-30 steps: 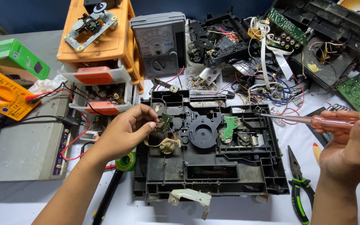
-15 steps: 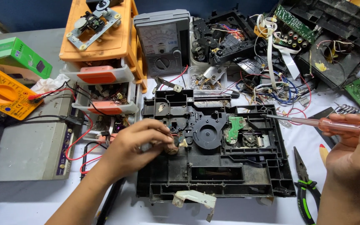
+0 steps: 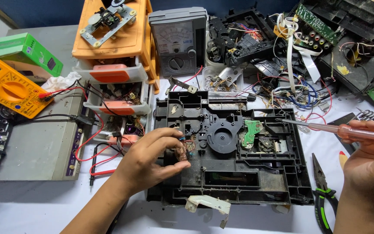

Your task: The person works on a disassembled electronic device, likely a VCR, on a cluttered workbench. They use a screwdriver to manipulate internal components and wires, and also handle a black plastic casing piece.

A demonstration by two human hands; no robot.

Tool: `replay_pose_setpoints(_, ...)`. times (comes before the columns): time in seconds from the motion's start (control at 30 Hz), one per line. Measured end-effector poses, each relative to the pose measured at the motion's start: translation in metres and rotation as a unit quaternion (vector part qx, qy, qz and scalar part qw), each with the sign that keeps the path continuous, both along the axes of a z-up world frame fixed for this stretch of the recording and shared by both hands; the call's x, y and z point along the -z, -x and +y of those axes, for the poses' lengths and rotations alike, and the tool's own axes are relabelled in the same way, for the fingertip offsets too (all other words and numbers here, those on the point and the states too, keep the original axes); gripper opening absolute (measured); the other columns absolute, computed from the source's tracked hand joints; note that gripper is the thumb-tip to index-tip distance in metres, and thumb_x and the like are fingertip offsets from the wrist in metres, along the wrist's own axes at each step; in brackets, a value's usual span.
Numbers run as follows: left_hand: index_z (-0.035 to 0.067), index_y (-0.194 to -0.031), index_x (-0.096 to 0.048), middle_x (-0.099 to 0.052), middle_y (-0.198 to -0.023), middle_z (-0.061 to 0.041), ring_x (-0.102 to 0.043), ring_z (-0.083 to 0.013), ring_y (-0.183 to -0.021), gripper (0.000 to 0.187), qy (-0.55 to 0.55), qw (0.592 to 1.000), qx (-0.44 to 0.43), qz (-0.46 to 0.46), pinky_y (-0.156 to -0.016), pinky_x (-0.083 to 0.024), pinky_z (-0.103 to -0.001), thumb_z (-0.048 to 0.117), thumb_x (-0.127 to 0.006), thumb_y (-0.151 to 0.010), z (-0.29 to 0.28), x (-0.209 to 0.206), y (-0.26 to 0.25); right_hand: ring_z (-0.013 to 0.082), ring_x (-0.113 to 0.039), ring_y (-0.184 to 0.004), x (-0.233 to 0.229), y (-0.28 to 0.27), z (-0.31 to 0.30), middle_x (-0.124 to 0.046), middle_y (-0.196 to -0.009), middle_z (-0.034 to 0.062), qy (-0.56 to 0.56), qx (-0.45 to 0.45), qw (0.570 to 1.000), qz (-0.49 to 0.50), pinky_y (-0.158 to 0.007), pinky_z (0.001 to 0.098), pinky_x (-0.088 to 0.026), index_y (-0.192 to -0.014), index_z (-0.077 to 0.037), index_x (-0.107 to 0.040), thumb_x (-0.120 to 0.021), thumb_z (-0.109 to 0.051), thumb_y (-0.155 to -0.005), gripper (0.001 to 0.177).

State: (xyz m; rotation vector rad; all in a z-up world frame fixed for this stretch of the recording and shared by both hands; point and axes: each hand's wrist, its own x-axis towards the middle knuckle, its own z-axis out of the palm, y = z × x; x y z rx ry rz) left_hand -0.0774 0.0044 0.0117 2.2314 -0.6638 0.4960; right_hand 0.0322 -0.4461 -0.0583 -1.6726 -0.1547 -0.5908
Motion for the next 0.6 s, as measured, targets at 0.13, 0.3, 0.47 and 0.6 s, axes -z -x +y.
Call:
replay_pose_setpoints(0.13,0.000,-0.129,-0.059,-0.070,-0.125,-0.016,-0.070,-0.0290,-0.116,0.063,-0.019,0.999,-0.022,-0.031,-0.107,-0.054,-0.040,0.026,-0.091,-0.082,0.0004,0.0023,0.0004,0.0307,-0.070,-0.104,0.0044,-0.0019,-0.0023,-0.063,-0.121,0.0176,0.028,0.001,1.000,-0.008,-0.094,0.0319,-0.058,-0.134,-0.003,-0.052,-0.040,-0.051,-0.124,0.050)
replay_pose_setpoints(0.3,0.001,-0.126,-0.064,-0.072,-0.121,-0.015,-0.070,-0.0267,-0.112,0.059,0.012,1.000,-0.021,0.006,-0.105,-0.055,-0.037,0.023,-0.091,-0.079,0.0010,-0.0014,-0.0025,0.0300,-0.072,-0.108,0.0036,0.0000,0.0006,-0.065,-0.123,0.0164,0.026,0.013,1.000,0.002,-0.095,0.0301,-0.058,-0.135,-0.004,-0.054,-0.039,-0.050,-0.124,0.050)
replay_pose_setpoints(0.47,0.006,-0.126,-0.068,-0.074,-0.120,-0.011,-0.070,-0.0222,-0.109,0.059,0.033,0.997,-0.042,0.049,-0.101,-0.055,-0.033,0.026,-0.092,-0.076,0.0043,0.0021,-0.0048,0.0306,-0.072,-0.110,0.0031,0.0008,-0.0014,-0.065,-0.124,0.0181,0.046,0.007,0.999,-0.005,-0.099,0.0311,-0.058,-0.136,-0.001,-0.052,-0.034,-0.045,-0.129,0.049)
replay_pose_setpoints(0.6,0.006,-0.115,-0.070,-0.076,-0.109,-0.008,-0.072,-0.0182,-0.098,0.054,0.041,0.995,-0.055,0.070,-0.094,-0.055,-0.030,0.031,-0.093,-0.073,0.0055,0.0011,-0.0071,0.0288,-0.072,-0.110,0.0052,0.0004,-0.0028,-0.065,-0.122,0.0160,0.027,0.009,1.000,0.008,-0.095,0.0275,-0.056,-0.135,-0.003,-0.054,-0.038,-0.053,-0.124,0.053)
